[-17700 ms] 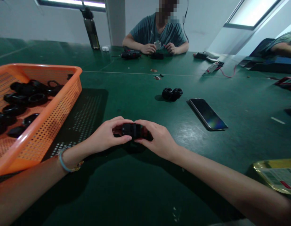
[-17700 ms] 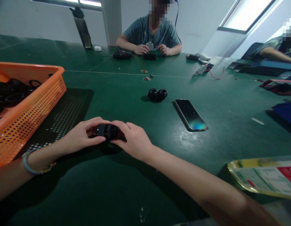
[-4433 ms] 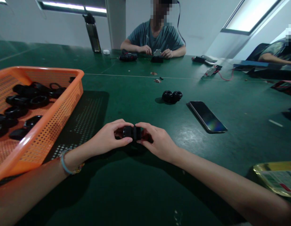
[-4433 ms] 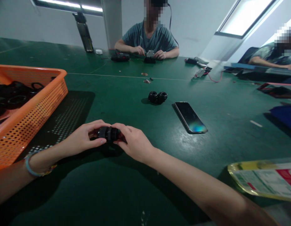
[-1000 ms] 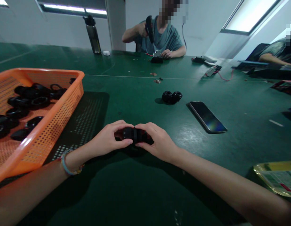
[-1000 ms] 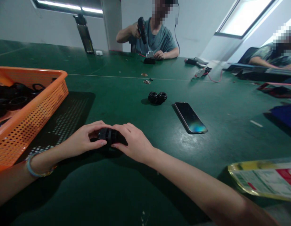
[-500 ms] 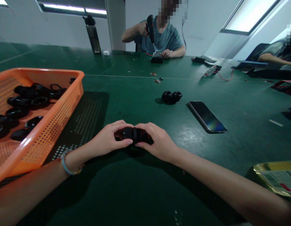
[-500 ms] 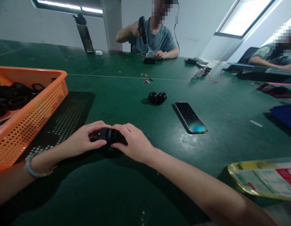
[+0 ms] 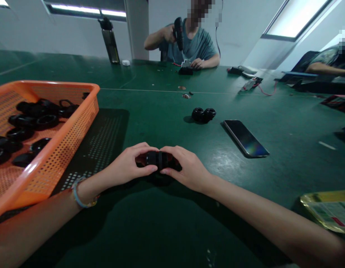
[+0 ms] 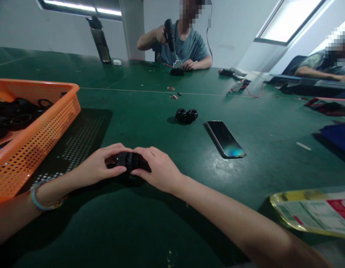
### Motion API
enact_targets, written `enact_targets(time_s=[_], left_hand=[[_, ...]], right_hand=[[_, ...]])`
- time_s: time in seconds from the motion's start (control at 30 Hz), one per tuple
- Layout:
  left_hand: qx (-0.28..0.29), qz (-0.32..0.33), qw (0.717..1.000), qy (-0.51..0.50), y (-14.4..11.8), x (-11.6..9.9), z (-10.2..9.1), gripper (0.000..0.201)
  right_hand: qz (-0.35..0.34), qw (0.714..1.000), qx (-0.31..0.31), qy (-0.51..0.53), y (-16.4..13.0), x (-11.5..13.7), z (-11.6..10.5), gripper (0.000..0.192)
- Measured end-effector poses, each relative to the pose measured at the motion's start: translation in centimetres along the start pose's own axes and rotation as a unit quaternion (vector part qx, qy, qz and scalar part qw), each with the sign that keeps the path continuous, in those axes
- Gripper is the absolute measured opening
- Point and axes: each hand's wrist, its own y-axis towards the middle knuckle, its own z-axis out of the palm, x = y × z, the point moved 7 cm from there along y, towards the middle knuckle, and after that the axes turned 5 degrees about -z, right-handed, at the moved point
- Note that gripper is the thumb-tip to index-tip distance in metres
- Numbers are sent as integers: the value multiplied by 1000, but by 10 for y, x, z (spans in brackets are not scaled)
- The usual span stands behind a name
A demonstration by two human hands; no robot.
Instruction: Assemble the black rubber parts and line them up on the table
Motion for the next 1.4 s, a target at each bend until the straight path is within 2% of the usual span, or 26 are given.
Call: enact_targets(time_s=[0.3, 0.87, 1.23, 1.4], left_hand=[[-6, 11, 1000, 22, 0, -2, -1, 34], [-9, -1, 1000, 8, 0, 0, -1, 36], [-10, 8, 1000, 7, 0, -1, -1, 31], [-8, 4, 1000, 18, 0, -2, -1, 35]], right_hand=[[-7, 1000, -14, 5, 0, -2, 0, 42], [27, 1000, 6, 2, 0, -5, 3, 38], [21, 1000, -14, 2, 0, -7, 3, 39], [22, 1000, -10, -10, -1, -6, 3, 40]])
